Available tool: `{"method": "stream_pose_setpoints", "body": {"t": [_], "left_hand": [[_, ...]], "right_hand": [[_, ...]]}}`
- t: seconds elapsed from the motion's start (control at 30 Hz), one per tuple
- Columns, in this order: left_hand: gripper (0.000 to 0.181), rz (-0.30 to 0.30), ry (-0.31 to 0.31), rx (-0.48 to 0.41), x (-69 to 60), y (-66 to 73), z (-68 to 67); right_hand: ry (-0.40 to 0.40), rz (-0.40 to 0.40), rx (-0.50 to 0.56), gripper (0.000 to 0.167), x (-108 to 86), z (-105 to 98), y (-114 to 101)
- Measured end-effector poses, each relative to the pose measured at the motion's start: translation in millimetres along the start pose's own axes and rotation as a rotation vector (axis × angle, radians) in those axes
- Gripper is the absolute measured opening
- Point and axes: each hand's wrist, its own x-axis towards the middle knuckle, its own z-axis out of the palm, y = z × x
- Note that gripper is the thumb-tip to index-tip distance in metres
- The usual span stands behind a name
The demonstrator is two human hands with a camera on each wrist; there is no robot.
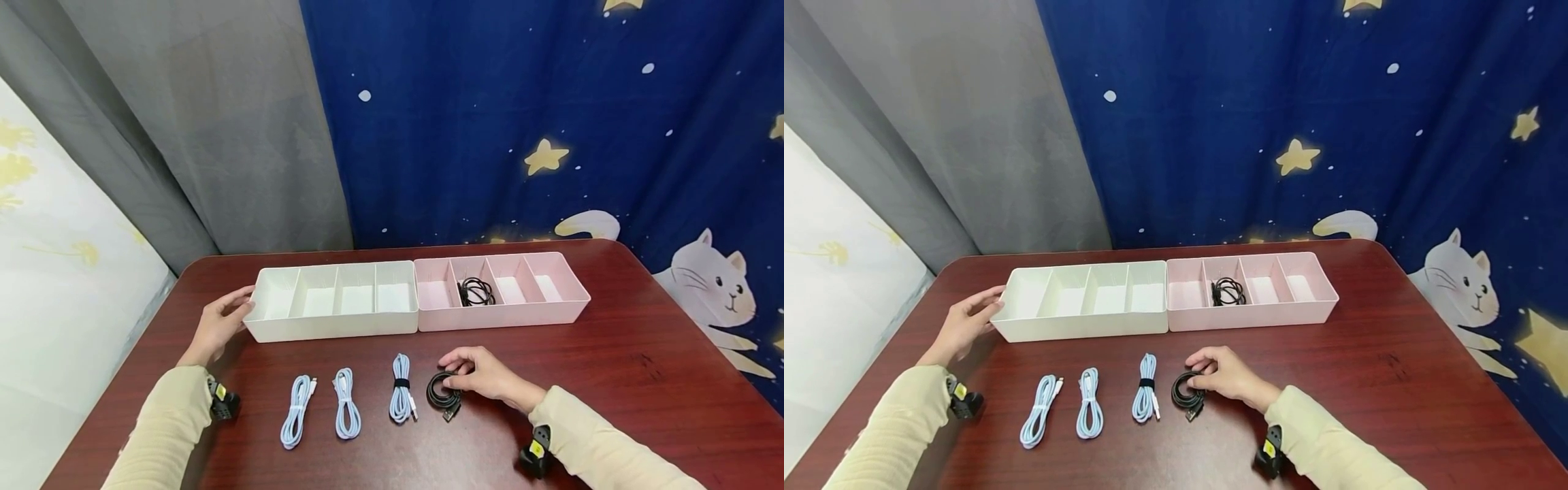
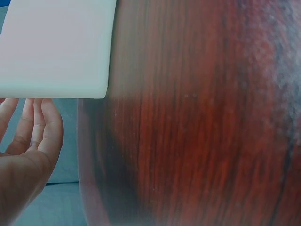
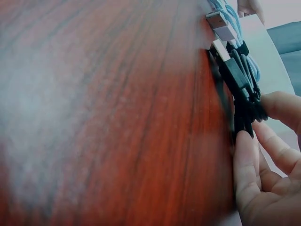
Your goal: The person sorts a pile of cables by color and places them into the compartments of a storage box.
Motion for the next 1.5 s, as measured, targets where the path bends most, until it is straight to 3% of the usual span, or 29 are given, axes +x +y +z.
{"method": "stream_pose_setpoints", "body": {"t": [0.43,0.83,1.5], "left_hand": [[0.049,0.001,0.007,-0.004,-1.0,1.7,0.3],[0.051,-0.007,0.015,0.013,-0.6,0.4,0.7],[0.05,0.001,0.015,-0.006,-1.3,0.9,0.5]], "right_hand": [[-0.02,0.036,0.03,0.025,-0.8,1.5,-1.7],[-0.046,-0.008,0.024,0.019,-1.1,0.8,-2.5],[-0.016,-0.059,0.032,0.022,-2.2,-4.9,-5.8]]}}
